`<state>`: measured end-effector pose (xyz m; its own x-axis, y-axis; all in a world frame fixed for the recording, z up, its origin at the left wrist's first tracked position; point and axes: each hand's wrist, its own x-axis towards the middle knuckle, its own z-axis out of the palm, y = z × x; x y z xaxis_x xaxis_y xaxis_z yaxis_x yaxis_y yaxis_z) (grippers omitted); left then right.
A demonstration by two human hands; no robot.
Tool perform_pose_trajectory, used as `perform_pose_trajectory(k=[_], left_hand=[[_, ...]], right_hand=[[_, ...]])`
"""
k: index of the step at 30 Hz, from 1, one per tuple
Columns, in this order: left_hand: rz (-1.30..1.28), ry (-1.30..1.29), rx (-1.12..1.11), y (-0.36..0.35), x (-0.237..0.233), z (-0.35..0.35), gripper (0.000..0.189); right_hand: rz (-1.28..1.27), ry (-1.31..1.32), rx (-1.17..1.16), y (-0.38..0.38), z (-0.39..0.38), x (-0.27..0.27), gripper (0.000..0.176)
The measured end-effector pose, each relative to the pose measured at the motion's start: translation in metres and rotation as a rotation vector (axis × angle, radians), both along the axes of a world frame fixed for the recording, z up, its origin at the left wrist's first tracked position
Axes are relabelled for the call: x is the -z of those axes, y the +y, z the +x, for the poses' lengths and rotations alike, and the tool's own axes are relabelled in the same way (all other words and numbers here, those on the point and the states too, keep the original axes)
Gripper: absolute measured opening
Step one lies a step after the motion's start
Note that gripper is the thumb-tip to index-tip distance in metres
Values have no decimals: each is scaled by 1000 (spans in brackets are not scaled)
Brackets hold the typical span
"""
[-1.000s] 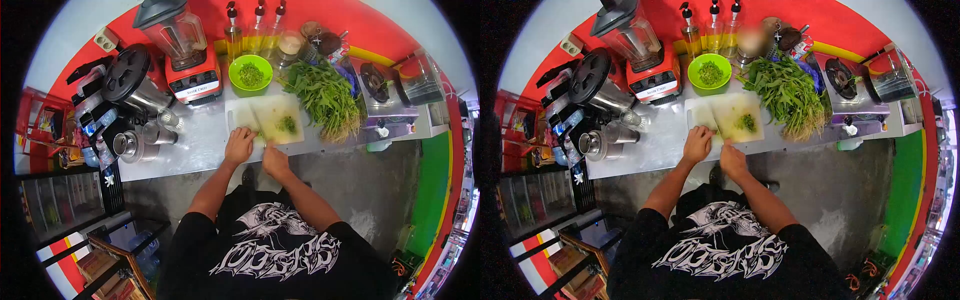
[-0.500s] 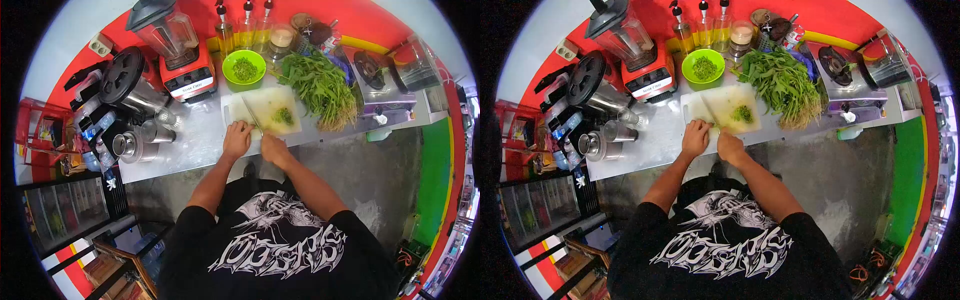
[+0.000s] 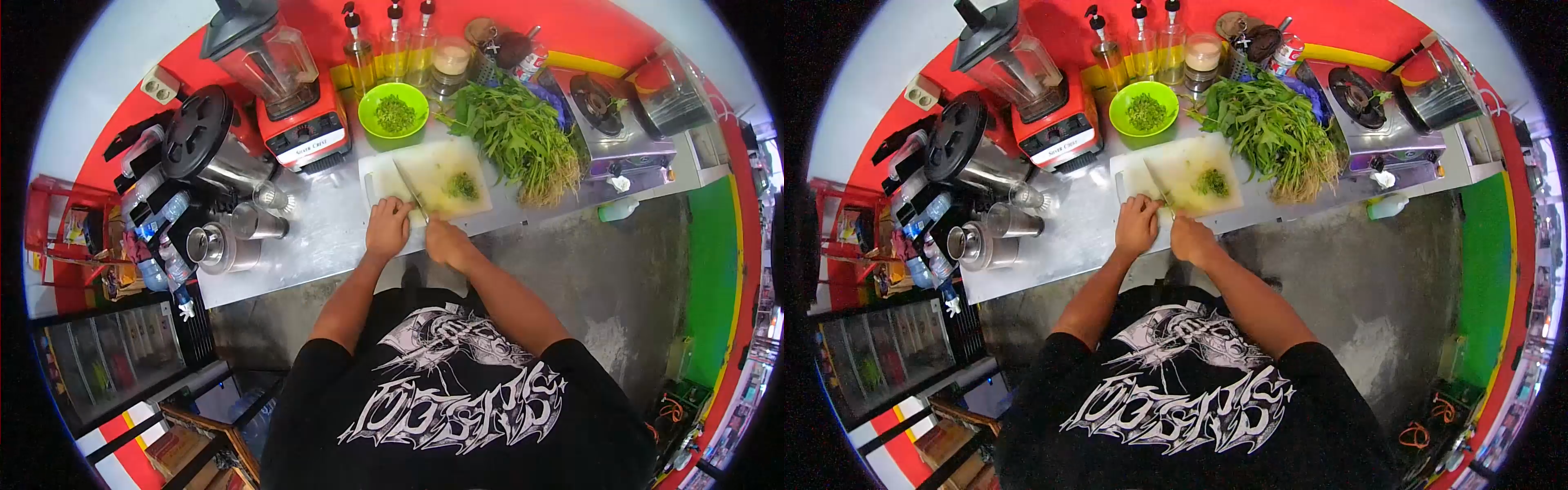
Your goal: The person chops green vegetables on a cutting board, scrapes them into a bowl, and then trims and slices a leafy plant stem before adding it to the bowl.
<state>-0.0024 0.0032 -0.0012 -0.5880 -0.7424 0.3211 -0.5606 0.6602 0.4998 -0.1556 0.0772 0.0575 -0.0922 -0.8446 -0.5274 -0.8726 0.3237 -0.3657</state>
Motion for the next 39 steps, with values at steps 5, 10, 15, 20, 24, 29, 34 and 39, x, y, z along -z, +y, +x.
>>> perform_pose_trajectory(k=[5,10,15,20,24,29,34,39], left_hand=[[-5,19,-11,-1,5,1,28],[-12,42,6,-2,2,0,21],[-10,64,-8,-1,-4,-1,16],[9,65,0,-3,-1,-1,16],[17,68,-20,-3,-1,-1,14],[-5,73,-34,-5,0,-2,9],[1,66,-49,-4,-1,-1,10],[39,73,-57,-6,0,-2,10]], right_hand=[[19,36,84,8,14,9,44],[-4,-49,43,-8,-2,1,50],[50,9,54,13,12,-2,37],[-63,-52,81,-4,6,4,33],[-20,-61,44,3,8,-10,31],[-78,-13,134,7,16,12,33],[-163,-44,24,-6,6,23,35],[-47,-24,73,5,12,13,42]])
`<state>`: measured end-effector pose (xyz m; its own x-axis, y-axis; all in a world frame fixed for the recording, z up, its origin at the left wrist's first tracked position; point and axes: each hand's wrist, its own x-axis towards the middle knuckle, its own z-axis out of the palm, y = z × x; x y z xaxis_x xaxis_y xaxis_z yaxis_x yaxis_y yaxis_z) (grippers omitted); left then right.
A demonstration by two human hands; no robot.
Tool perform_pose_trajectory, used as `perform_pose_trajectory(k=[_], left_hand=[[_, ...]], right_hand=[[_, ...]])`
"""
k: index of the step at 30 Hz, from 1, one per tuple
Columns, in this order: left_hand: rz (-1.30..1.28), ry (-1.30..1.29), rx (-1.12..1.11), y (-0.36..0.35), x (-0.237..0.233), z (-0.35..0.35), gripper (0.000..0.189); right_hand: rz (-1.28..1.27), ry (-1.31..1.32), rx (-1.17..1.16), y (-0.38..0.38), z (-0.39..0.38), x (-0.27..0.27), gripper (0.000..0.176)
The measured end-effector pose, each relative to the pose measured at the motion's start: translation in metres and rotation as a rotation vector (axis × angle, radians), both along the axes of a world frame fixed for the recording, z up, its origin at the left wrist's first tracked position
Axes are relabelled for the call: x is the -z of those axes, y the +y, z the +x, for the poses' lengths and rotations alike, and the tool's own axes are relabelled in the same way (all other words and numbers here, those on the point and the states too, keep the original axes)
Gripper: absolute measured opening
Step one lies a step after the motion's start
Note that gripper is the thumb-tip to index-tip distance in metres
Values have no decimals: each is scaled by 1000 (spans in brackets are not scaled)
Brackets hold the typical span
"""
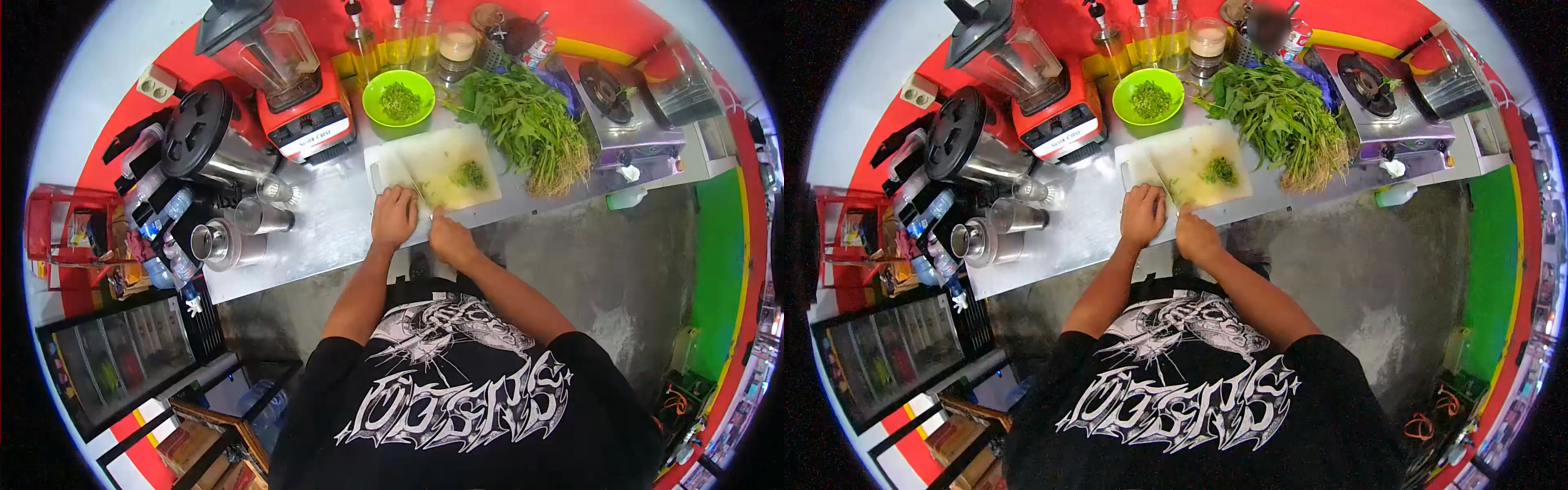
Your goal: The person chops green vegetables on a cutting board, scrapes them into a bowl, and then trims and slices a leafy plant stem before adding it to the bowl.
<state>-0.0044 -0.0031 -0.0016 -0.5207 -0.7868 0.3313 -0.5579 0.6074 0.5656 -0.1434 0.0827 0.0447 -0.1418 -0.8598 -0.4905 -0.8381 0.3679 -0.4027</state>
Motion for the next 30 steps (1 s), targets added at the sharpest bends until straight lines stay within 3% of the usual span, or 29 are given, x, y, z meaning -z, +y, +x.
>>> perform_pose_trajectory(k=[3,5,6,9,13,15,17,18,21,25,30], left_hand=[[-13,-3,4,1,-3,0,12],[-35,6,-10,1,-1,0,11],[-30,-42,-9,0,0,0,12],[-19,-11,-23,0,3,-1,11],[-45,-33,-15,-2,2,0,12],[26,-58,-20,-1,2,0,12],[-10,-56,-22,-1,3,0,11],[-11,-58,-16,-1,3,-1,11],[-53,-13,-31,-2,3,-1,11],[-9,-32,-39,-2,4,-1,11],[-7,-28,-28,-2,3,0,10]], right_hand=[[-54,-3,38,-8,-2,13,40],[-179,7,-137,-13,-9,0,36],[-66,-2,-53,-21,-7,-1,33],[-80,-16,-62,-7,-4,21,33],[-15,57,-34,-1,5,6,36],[-19,38,25,-9,2,16,31],[-159,-7,-101,-12,-7,21,39],[-167,12,-66,-13,-6,15,23],[-54,-22,-20,-8,1,-8,26],[13,50,7,-5,10,1,29],[-110,17,-56,-13,1,1,30]])
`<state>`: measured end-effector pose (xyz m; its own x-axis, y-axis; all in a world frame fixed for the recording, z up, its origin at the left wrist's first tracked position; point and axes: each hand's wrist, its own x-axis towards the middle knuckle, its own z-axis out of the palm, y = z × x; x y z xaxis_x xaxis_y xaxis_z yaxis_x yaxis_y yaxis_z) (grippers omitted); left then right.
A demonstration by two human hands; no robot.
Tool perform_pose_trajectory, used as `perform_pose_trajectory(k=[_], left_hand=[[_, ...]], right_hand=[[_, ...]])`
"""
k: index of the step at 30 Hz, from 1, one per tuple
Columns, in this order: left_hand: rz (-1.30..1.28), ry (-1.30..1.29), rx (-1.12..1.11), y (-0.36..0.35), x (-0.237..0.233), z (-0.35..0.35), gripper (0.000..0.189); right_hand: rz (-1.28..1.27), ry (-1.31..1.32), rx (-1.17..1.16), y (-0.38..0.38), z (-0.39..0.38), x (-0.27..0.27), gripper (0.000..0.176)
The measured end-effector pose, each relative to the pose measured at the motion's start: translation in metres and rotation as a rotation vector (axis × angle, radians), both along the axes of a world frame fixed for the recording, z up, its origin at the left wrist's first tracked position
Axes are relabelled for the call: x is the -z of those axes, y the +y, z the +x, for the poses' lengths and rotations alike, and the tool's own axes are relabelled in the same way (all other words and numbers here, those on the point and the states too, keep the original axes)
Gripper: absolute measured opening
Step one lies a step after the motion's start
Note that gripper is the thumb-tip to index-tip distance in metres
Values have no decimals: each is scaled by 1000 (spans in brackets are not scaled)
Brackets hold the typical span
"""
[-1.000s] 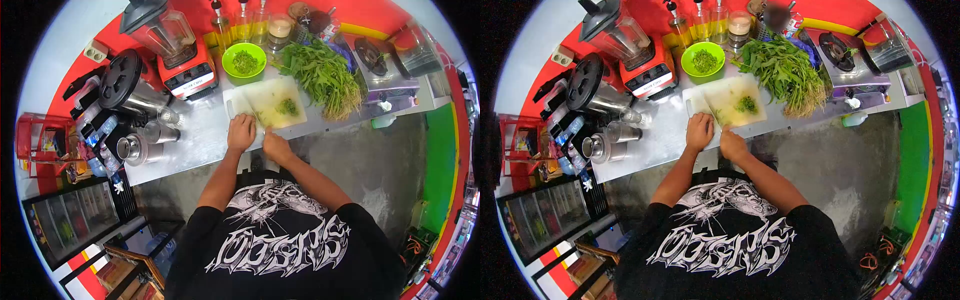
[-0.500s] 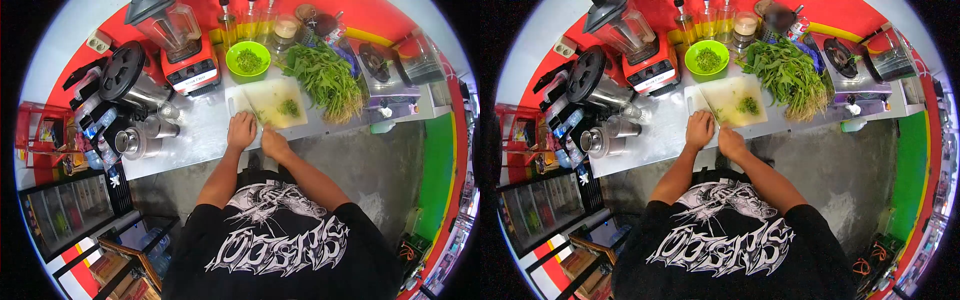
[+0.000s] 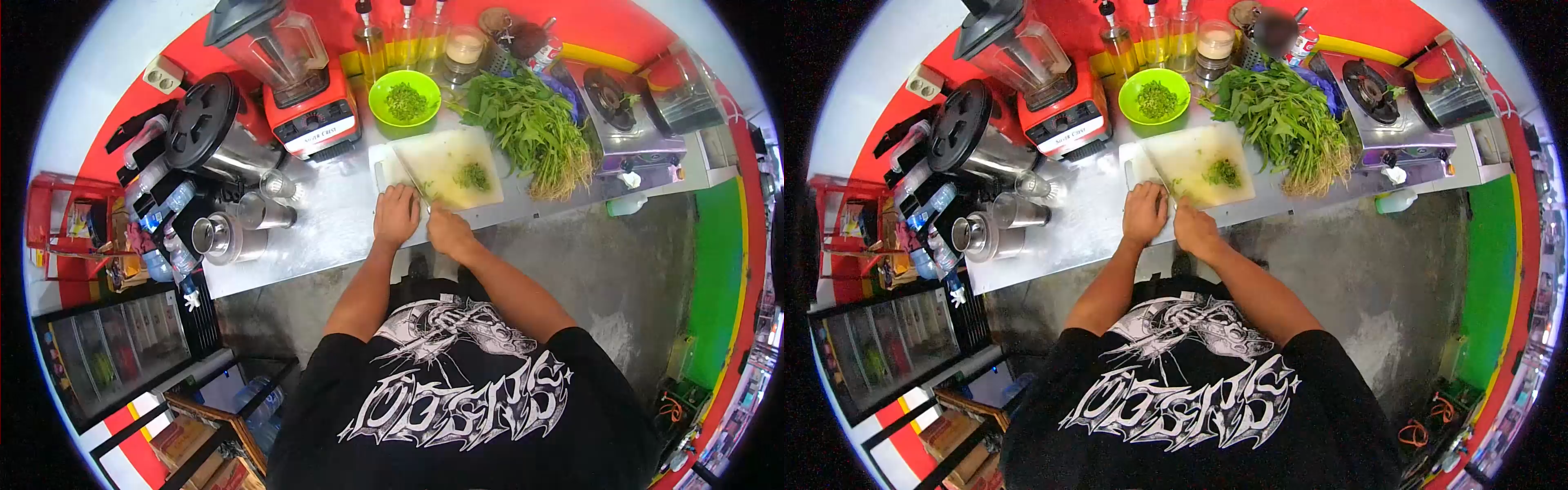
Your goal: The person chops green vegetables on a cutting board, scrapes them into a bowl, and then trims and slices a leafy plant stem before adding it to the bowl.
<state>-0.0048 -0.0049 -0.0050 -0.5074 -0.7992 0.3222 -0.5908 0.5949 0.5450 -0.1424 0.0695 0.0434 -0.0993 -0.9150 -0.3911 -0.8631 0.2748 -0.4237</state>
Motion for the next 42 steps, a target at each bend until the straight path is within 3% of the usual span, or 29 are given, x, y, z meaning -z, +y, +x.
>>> perform_pose_trajectory(k=[7,12,15,21,28,35,37,42], left_hand=[[7,-25,-18,1,-1,-1,9],[3,40,19,1,-4,0,9],[-5,10,11,2,-4,-3,11],[-22,-8,-26,2,0,-4,17],[79,53,10,2,-5,1,12],[94,93,12,1,-3,4,23],[112,94,21,2,-4,6,24],[69,118,27,2,-3,5,26]], right_hand=[[128,-18,135,11,13,-8,30],[82,-57,105,8,6,7,36],[61,-7,129,11,-1,5,29],[43,85,245,30,-45,3,41],[22,86,362,28,-63,1,39],[-53,149,120,33,-60,29,43],[-5,-11,180,27,-49,2,42],[-67,-134,72,21,-28,10,38]])
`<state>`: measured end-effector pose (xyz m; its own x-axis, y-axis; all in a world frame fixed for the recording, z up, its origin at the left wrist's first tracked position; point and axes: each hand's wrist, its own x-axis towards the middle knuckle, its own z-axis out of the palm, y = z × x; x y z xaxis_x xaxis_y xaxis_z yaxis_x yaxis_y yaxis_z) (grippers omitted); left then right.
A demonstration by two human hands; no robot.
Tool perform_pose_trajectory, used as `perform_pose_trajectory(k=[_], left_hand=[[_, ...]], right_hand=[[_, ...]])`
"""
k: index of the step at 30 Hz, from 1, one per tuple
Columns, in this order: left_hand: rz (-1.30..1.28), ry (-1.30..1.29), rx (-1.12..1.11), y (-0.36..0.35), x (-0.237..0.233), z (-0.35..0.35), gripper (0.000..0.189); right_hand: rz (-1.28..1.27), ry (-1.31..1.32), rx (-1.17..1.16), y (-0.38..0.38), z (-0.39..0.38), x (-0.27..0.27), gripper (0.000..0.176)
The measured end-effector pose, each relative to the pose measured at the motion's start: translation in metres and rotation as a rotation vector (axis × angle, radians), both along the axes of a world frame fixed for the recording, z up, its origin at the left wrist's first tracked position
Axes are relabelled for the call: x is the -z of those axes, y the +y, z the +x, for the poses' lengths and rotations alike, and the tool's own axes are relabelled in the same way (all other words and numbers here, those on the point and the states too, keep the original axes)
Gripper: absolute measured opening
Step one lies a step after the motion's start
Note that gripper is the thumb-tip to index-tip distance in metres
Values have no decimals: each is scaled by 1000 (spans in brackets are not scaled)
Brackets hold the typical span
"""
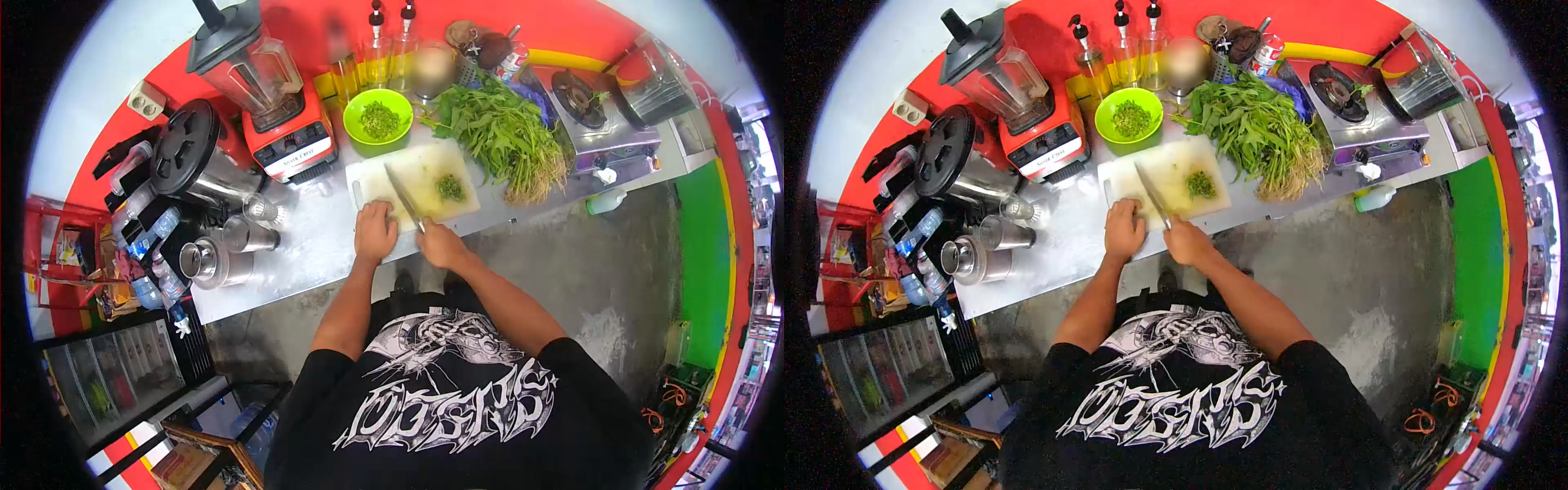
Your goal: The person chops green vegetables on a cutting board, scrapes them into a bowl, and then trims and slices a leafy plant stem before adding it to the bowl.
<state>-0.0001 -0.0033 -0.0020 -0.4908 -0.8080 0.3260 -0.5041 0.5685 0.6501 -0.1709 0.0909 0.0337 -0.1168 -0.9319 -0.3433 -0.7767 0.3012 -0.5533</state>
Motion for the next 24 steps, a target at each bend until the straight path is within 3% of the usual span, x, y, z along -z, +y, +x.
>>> perform_pose_trajectory(k=[16,24], left_hand=[[-11,-12,-10,-2,-2,-1,24],[9,-93,-15,-4,5,-1,26]], right_hand=[[134,134,27,-1,29,-8,33],[-4,149,-92,-14,25,-11,32]])
